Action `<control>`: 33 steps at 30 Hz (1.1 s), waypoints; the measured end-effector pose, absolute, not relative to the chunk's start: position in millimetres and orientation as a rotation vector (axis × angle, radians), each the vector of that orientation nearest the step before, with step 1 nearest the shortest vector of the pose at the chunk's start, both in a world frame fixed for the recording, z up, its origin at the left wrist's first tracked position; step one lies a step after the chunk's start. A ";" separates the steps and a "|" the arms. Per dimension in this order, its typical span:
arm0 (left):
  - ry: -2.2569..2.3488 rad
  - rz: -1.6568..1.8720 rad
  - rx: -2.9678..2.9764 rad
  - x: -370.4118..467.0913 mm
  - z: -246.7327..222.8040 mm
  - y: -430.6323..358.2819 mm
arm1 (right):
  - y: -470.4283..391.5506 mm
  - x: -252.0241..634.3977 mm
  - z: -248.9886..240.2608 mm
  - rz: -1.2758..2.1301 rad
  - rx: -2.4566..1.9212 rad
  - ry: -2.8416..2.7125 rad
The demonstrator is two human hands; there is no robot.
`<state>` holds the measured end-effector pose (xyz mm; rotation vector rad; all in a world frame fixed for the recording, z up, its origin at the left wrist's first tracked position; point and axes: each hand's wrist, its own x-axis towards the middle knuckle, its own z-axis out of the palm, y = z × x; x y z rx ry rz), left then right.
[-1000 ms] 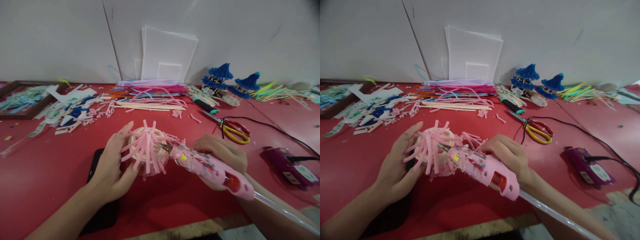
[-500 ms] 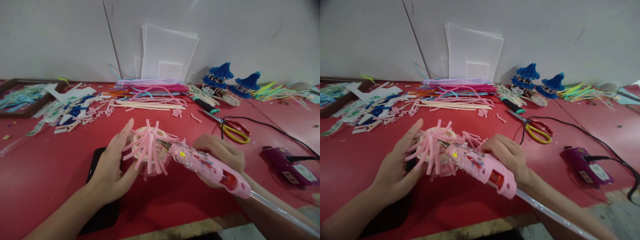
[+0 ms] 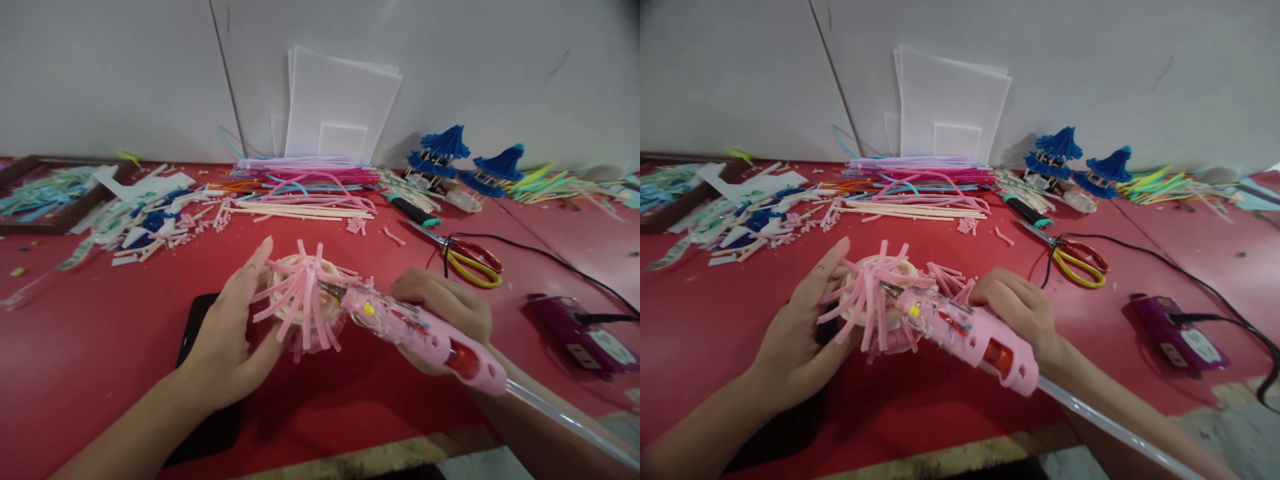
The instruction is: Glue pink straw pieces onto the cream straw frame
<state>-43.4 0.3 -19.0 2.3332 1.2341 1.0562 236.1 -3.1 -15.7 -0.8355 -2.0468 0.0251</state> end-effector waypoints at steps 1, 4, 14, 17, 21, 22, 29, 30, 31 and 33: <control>1.235 1.054 2.331 -43.4 -19.5 0.0 | -3.2 236.2 -16.0 0.036 -0.831 -2.037; 1.255 1.051 2.318 -43.2 -21.1 -0.4 | -3.2 236.9 -17.4 0.061 -0.823 -2.016; 1.258 1.060 2.366 -41.7 -19.8 0.5 | -4.4 234.4 -19.3 0.061 -0.886 -1.991; 1.278 1.065 2.335 -41.7 -20.7 0.7 | -4.6 236.0 -15.4 0.024 -0.871 -1.969; 1.256 1.090 2.311 -39.5 -18.8 0.8 | -4.0 245.7 -5.1 0.104 -0.801 -2.053; 1.244 1.098 2.316 -38.9 -17.9 0.7 | -3.9 248.9 -2.3 0.111 -0.804 -2.080; 1.256 1.096 2.296 -39.5 -18.0 0.2 | -5.4 262.3 3.5 0.041 -0.807 -2.174; 1.257 1.095 2.298 -39.8 -18.2 0.2 | -6.1 262.1 2.9 0.043 -0.830 -2.164; 1.256 1.092 2.303 -40.1 -18.3 0.2 | -6.8 261.4 2.3 0.047 -0.846 -2.159; 1.246 1.090 2.304 -40.4 -18.1 0.2 | -7.9 259.4 1.3 0.047 -0.840 -2.158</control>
